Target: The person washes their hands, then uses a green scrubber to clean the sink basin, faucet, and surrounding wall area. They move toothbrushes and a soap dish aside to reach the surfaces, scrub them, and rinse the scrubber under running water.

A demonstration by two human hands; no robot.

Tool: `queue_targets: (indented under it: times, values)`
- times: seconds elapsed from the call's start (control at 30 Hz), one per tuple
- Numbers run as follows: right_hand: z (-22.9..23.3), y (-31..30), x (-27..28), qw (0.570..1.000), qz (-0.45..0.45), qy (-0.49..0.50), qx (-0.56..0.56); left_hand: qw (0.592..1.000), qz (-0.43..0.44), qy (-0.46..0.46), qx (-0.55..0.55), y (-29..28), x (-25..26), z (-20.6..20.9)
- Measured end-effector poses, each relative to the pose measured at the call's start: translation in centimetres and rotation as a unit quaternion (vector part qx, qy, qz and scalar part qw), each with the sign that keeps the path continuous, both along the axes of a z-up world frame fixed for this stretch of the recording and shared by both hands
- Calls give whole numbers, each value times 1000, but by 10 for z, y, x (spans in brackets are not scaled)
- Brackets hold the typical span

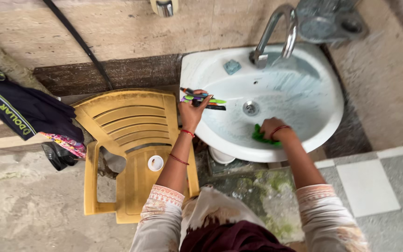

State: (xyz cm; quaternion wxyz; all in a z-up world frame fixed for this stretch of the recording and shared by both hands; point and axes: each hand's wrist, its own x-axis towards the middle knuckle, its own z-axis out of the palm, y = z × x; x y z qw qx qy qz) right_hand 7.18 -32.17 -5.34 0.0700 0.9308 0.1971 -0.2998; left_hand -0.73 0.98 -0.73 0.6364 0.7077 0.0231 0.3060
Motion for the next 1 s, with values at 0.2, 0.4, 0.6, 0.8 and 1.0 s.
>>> queue_targets:
  times: [0.2, 0.4, 0.6, 0.8, 1.0]
  values:
    - [9, 81, -32, 977, 166, 47, 129, 999, 26, 1, -23, 0, 2, -3]
    - [43, 64, -43, 972, 154, 82, 159, 997, 8, -1, -72, 5, -1, -7]
    - [-5, 38, -1, 999, 18, 13, -26, 998, -14, -17, -53, 9, 10, -14]
    - [-47, 148, 13, 989, 115, -45, 85, 998, -2, 4, -63, 8, 12, -22]
    - [-15, 110, -22, 967, 21, 73, 241, 976, 5, -48, -213, 22, 19, -18]
